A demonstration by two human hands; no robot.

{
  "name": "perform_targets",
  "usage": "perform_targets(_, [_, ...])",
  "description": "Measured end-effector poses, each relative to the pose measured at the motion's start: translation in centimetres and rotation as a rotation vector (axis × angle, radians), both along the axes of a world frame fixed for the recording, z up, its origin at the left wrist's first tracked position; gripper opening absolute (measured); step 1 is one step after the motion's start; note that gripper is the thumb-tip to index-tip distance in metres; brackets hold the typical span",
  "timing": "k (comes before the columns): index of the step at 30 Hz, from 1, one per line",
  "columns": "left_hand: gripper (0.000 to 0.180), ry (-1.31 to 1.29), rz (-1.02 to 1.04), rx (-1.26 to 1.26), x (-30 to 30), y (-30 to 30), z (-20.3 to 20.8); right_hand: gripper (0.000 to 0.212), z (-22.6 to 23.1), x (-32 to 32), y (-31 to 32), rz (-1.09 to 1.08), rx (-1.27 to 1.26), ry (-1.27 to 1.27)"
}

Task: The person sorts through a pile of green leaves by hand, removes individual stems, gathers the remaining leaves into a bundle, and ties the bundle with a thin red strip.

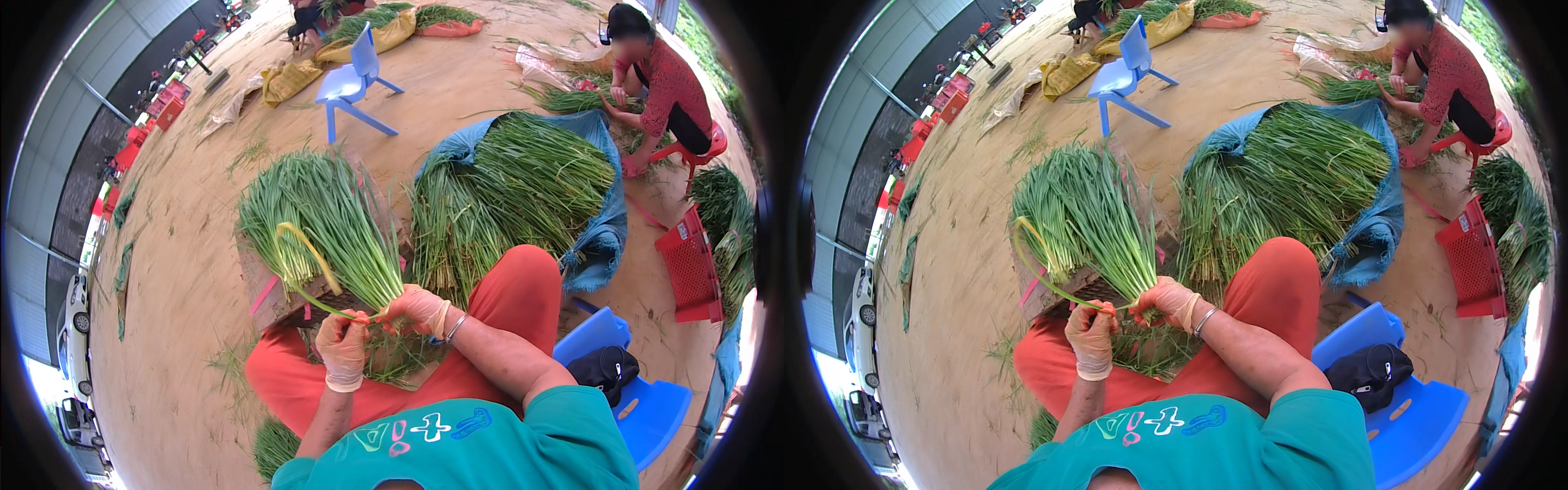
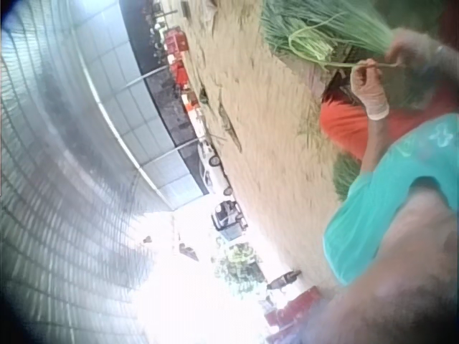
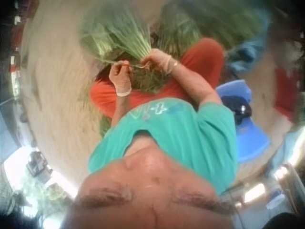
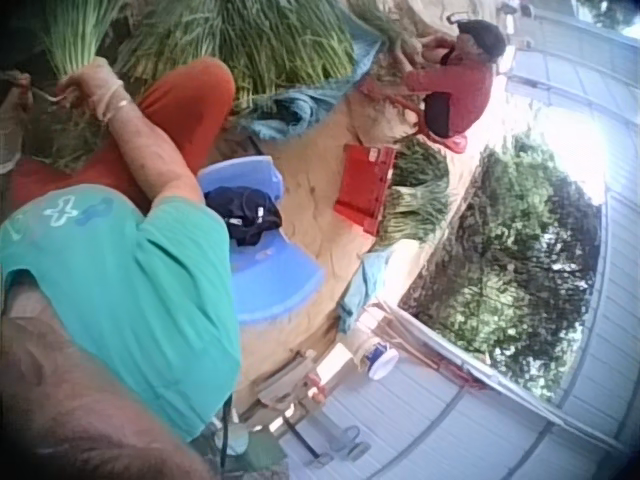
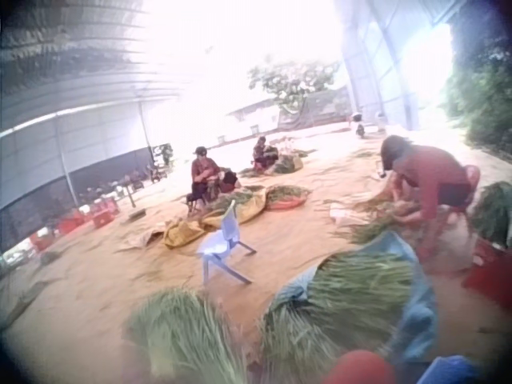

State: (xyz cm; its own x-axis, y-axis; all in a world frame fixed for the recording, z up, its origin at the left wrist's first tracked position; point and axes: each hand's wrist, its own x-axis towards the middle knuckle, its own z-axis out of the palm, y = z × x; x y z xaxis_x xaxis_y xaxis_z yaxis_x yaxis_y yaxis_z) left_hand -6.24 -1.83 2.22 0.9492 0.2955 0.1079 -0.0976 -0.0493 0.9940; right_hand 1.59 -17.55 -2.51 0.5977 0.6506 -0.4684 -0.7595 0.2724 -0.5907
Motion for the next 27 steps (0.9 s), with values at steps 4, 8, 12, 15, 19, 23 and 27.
perform_targets(4, [0.005, -0.059, 0.12, -0.316, 0.4, 3.4, 2.0, 0.022, -0.1, -0.1, -0.7, -0.036, 0.015, 0.007])
perform_targets(8, [0.04, 0.35, 0.086, 0.046, 0.0, 8.5, -3.5, 0.027, 1.2, -0.5, -0.2, -0.123, 0.098, -0.049])
perform_targets(12, [0.057, 0.504, -0.045, 0.585, -1.5, 10.0, -11.6, 0.032, -0.1, -1.0, 0.1, -0.115, 0.11, -0.09])
perform_targets(15, [0.048, 0.65, -0.253, -0.224, 0.1, 6.8, -9.2, 0.045, -1.9, -1.6, -0.3, -0.093, -0.038, 0.011])
perform_targets(19, [0.042, 0.617, -0.359, -0.393, 2.0, 3.7, -6.6, 0.04, -0.6, -1.8, -0.1, -0.066, -0.031, 0.013])
perform_targets(23, [0.031, 0.511, -0.291, -0.345, 3.6, 2.9, -8.0, 0.036, -0.1, -1.8, 0.1, -0.066, 0.006, 0.043])
perform_targets(27, [0.013, 0.495, -0.2, -0.378, 4.0, 2.0, -6.7, 0.039, -0.8, -1.8, -0.2, -0.098, 0.092, 0.107])
